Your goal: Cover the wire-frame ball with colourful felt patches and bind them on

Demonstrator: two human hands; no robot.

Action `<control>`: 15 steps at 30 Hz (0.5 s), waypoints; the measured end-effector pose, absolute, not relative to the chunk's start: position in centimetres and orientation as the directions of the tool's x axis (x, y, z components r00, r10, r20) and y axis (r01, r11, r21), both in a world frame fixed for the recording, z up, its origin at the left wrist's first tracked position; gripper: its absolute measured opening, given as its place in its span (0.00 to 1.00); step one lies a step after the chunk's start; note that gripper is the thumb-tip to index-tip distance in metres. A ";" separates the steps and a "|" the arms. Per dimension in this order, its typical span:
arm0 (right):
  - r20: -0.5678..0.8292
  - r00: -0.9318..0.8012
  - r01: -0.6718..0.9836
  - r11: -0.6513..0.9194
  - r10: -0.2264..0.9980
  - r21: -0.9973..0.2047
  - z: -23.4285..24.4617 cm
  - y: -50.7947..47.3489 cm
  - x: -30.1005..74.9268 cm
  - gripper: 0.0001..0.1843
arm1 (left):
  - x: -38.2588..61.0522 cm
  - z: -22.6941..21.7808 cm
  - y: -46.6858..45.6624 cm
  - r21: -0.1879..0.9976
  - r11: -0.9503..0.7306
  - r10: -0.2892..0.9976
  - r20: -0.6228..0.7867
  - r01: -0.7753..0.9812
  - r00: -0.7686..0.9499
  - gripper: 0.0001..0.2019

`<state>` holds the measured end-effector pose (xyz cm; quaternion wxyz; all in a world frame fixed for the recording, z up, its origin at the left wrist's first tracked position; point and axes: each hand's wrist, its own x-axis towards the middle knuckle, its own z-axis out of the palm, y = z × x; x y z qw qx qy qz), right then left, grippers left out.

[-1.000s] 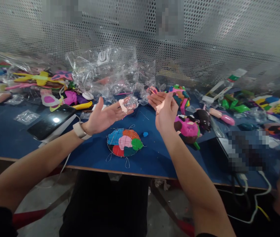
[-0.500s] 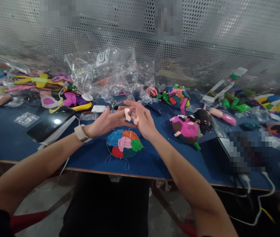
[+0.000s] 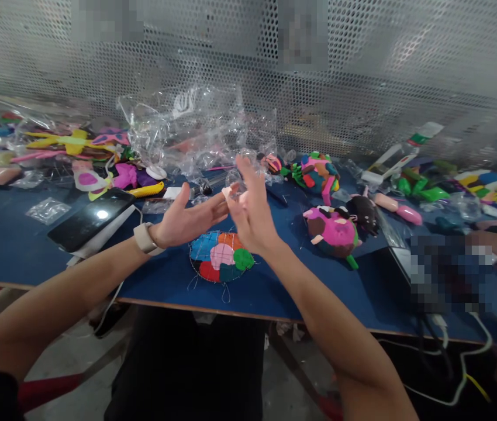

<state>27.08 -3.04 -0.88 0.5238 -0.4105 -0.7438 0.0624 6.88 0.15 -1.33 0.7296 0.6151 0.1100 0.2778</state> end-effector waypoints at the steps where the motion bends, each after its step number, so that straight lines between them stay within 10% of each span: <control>1: 0.711 -0.181 0.598 0.650 0.680 -0.470 -1.0 -3.2 26.7 0.44 | 7.0 -1.2 -0.2 0.959 0.081 0.527 0.189 -0.270 0.829 0.54; 15: 0.733 -0.207 0.617 0.668 0.648 -0.416 -0.5 -3.2 27.6 0.36 | 6.3 -0.8 0.4 0.963 -0.139 0.575 0.270 -0.233 0.772 0.52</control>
